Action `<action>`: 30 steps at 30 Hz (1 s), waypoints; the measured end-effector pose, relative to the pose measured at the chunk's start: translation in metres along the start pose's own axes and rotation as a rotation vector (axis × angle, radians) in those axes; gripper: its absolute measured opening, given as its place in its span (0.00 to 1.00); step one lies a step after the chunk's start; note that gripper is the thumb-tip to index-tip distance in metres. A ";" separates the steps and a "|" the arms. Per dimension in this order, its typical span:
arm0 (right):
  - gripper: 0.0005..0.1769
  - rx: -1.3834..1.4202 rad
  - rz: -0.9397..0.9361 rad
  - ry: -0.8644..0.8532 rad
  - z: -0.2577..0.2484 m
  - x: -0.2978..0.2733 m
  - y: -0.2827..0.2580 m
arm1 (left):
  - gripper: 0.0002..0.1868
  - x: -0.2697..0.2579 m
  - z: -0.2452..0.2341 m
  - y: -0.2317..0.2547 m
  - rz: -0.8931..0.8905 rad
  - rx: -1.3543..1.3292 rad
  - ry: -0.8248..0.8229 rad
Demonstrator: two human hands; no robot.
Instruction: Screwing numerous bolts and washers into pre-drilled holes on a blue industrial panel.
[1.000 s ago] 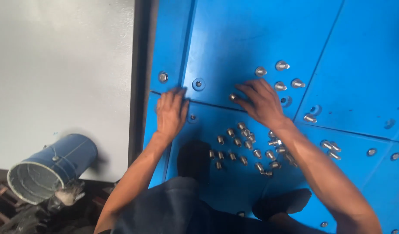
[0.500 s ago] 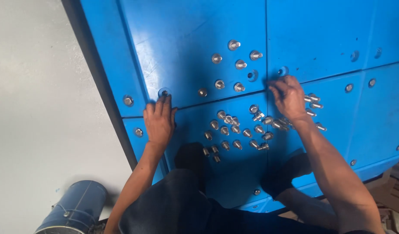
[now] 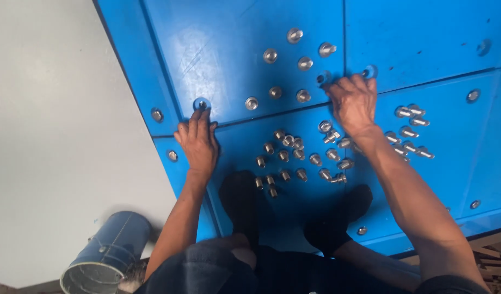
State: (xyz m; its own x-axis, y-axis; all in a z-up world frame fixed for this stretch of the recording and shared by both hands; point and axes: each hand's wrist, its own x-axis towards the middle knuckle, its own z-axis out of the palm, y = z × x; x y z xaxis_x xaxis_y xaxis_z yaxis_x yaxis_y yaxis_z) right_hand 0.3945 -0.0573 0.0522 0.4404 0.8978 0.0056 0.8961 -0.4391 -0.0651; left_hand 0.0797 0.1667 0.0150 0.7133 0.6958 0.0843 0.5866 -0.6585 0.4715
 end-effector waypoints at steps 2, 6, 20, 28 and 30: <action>0.07 0.013 -0.024 0.026 -0.001 0.002 0.001 | 0.20 -0.001 0.004 0.001 -0.016 -0.027 0.017; 0.06 0.098 -0.008 0.008 0.001 0.004 0.001 | 0.18 -0.002 0.006 0.002 -0.038 -0.016 0.040; 0.11 0.271 0.123 -0.001 -0.003 -0.010 -0.008 | 0.15 -0.008 0.012 0.010 -0.062 0.055 0.076; 0.23 0.403 -0.010 -0.057 -0.017 -0.002 -0.007 | 0.20 -0.004 0.007 0.011 -0.035 0.066 0.030; 0.24 0.415 -0.016 -0.100 -0.022 -0.002 -0.005 | 0.20 -0.002 -0.006 0.010 -0.039 0.026 -0.021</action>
State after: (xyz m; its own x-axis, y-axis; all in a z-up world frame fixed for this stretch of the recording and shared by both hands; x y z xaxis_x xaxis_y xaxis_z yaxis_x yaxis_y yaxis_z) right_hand 0.3903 -0.0578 0.0742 0.4002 0.9124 -0.0859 0.7952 -0.3923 -0.4624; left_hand 0.0817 0.1606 0.0247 0.6972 0.7153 0.0474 0.6241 -0.6382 0.4508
